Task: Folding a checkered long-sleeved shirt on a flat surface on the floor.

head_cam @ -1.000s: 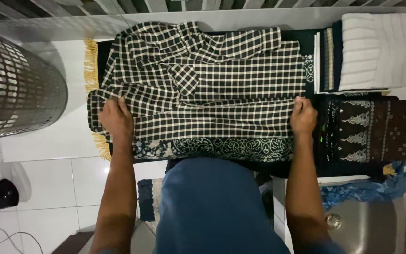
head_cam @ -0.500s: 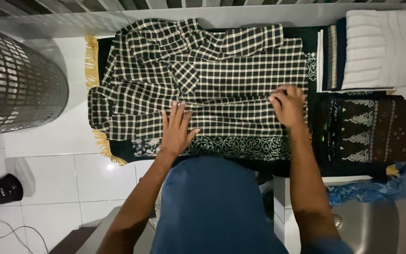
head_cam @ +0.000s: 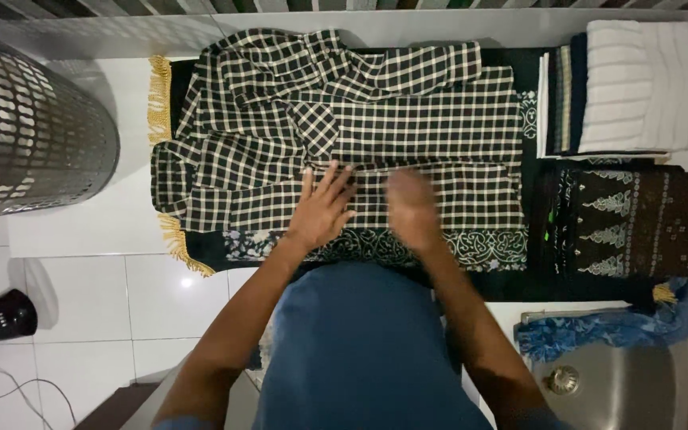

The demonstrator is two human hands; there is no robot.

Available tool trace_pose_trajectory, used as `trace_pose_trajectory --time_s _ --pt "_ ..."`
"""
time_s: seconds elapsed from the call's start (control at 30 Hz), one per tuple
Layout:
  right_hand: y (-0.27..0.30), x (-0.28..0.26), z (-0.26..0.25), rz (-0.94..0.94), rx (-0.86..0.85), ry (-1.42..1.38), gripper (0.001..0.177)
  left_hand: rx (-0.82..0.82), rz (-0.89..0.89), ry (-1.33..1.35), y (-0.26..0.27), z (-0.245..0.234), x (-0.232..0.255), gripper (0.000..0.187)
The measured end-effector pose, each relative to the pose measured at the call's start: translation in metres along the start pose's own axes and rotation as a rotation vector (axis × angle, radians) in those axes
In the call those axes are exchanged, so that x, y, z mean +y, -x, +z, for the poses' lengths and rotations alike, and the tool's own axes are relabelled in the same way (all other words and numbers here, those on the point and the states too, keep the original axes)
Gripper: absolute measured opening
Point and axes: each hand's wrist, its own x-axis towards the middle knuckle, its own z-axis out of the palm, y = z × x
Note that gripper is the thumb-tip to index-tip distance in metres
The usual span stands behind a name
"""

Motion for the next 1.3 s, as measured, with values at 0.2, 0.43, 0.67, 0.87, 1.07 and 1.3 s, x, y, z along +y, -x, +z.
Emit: trace_pose_trajectory --time_s 0.2,0.43,0.67,0.87,1.07,1.3 --pt "0.040 -0.012 0.001 0.027 -0.293 0.395 0.054 0.057 0.060 0.292 -0.028 -0.024 0.002 0.081" --pt "0.093 0.017 -0.018 0.321 -0.083 0.465 0.104 0.285 0.068 0.387 -0.082 -0.013 0.021 0.036" --pt "0.092 0.004 -0.020 0.516 -0.068 0.460 0.115 0.256 0.150 0.153 -0.117 0.019 0.015 0.021" --pt "0.082 -0.007 -0.026 0.632 -0.151 0.468 0.117 0.369 0.205 0.268 -0.127 0.002 0.027 0.020" --pt "0.087 -0.003 -0.024 0.647 -0.149 0.488 0.120 0.315 0.178 0.179 -0.141 0.013 0.049 0.019" --pt "0.071 -0.011 -0.031 0.674 -0.166 0.503 0.117 0.408 0.151 0.330 -0.155 0.022 0.086 0.016"
